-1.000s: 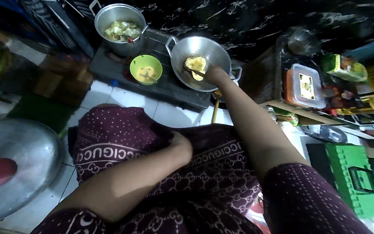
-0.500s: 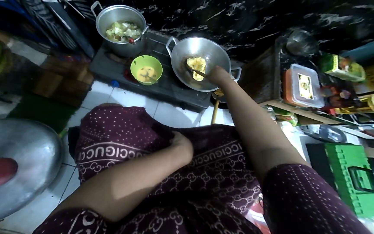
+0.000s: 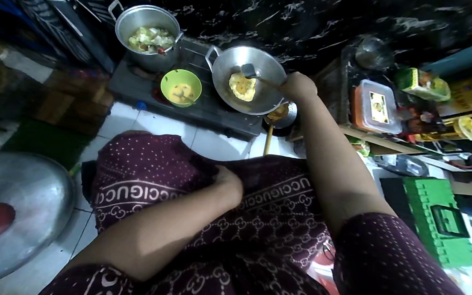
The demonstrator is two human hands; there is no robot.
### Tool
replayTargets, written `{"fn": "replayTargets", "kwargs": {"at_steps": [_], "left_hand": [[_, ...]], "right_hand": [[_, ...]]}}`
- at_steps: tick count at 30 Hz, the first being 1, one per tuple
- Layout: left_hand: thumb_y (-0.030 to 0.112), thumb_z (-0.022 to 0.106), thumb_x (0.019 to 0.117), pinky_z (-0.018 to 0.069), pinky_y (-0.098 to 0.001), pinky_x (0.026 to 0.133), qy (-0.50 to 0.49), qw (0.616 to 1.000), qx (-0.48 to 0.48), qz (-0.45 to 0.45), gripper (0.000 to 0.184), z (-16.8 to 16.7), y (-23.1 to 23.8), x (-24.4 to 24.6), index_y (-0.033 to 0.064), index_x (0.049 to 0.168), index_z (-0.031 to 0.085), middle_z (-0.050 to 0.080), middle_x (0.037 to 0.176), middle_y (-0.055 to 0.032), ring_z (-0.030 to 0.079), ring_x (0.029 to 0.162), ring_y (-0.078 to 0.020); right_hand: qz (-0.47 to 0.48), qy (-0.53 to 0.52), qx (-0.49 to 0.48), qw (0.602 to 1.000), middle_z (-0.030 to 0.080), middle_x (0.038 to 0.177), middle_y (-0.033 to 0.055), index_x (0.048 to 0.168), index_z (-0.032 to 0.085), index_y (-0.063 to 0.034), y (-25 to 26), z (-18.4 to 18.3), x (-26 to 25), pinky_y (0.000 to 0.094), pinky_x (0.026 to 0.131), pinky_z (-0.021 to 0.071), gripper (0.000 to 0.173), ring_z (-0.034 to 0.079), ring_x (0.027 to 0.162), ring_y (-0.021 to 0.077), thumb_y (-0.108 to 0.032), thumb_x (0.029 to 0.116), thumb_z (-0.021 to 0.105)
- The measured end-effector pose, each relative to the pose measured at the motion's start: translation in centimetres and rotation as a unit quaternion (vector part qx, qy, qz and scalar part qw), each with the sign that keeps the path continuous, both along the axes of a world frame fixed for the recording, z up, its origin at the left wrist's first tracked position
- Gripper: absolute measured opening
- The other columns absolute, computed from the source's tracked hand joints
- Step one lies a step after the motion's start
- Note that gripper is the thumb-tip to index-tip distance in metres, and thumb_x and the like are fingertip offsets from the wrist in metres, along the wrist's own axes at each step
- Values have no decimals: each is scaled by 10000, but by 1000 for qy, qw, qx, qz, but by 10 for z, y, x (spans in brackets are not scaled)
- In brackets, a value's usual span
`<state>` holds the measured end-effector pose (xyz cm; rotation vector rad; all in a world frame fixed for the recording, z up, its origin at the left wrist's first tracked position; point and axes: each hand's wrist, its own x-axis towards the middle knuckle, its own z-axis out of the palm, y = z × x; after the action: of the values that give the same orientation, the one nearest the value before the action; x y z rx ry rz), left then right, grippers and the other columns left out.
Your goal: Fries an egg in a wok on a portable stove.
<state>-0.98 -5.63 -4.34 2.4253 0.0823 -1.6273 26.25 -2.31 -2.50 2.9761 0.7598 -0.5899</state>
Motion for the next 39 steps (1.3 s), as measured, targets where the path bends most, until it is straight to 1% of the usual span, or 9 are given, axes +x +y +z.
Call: {"fn": "replayTargets", "kwargs": {"at_steps": [3,6,11,14,20,26,32,36,39], "left_hand": [[109,568,1004,434,-646,1017,-18,1000,-3,20,213,-7,-1,-3,-30,1122,678,660,1204,-226,623,1156,-409],[62,460,1066,378,-637,1106,1,1000,-6,5,278,9,2,0,-66,1263,609,605,1316,-270,556,1281,-450],[67,424,1086,343,-624,1145,15,1000,-10,9,324,25,7,5,-104,1326,557,563,1390,-287,511,1346,-451],[130,592,1002,417,-654,1033,-13,999,-7,30,233,-10,2,-1,-40,1140,672,651,1232,-231,611,1183,-410],[163,635,981,417,-652,1031,-3,999,-11,30,227,-15,5,-1,-4,1126,686,665,1203,-205,624,1153,-392],[102,465,1073,346,-618,1144,12,1000,-12,-2,299,10,12,4,-71,1285,584,600,1330,-262,542,1303,-433],[100,514,1030,378,-635,1097,-19,1000,-2,-14,252,-15,-3,-2,-61,1150,667,636,1281,-229,559,1276,-414],[96,484,1057,368,-623,1112,10,999,-21,-28,270,27,3,6,-47,1243,618,603,1338,-231,540,1307,-417],[94,455,1065,385,-631,1097,3,999,-13,-44,285,9,0,8,-54,1257,605,603,1337,-240,545,1299,-426]], "right_hand": [[-24,-50,-74,996,640,1294,307,1205,652,73,-5,1,-1,717,937,483,328,605,1240,495,-174,989,634],[-38,-47,-93,994,624,1311,319,1228,629,91,-5,-1,0,706,935,488,331,599,1249,498,-111,967,649],[-6,-20,-117,993,612,1343,309,1275,615,75,3,1,-2,710,961,466,422,592,1269,481,-261,1020,625],[31,17,-101,994,618,1310,323,1292,608,77,5,-2,3,745,972,435,422,591,1235,506,-241,1016,630],[24,49,-65,996,587,1363,326,1320,585,97,9,-23,12,723,1024,421,460,555,1293,499,-239,1011,643],[24,41,-31,998,604,1364,305,1310,612,68,6,-31,7,688,1062,418,636,558,1318,473,-509,1047,558],[25,77,9,997,636,1297,310,1243,658,60,-9,-63,33,716,1040,425,440,580,1264,493,-329,1046,604],[12,89,12,996,657,1255,314,1186,686,70,-14,-69,31,698,1023,446,405,610,1224,488,-302,1050,598],[-17,87,18,996,662,1250,293,1200,681,47,-15,-69,17,674,1010,472,383,622,1215,465,-291,1061,568]]}}
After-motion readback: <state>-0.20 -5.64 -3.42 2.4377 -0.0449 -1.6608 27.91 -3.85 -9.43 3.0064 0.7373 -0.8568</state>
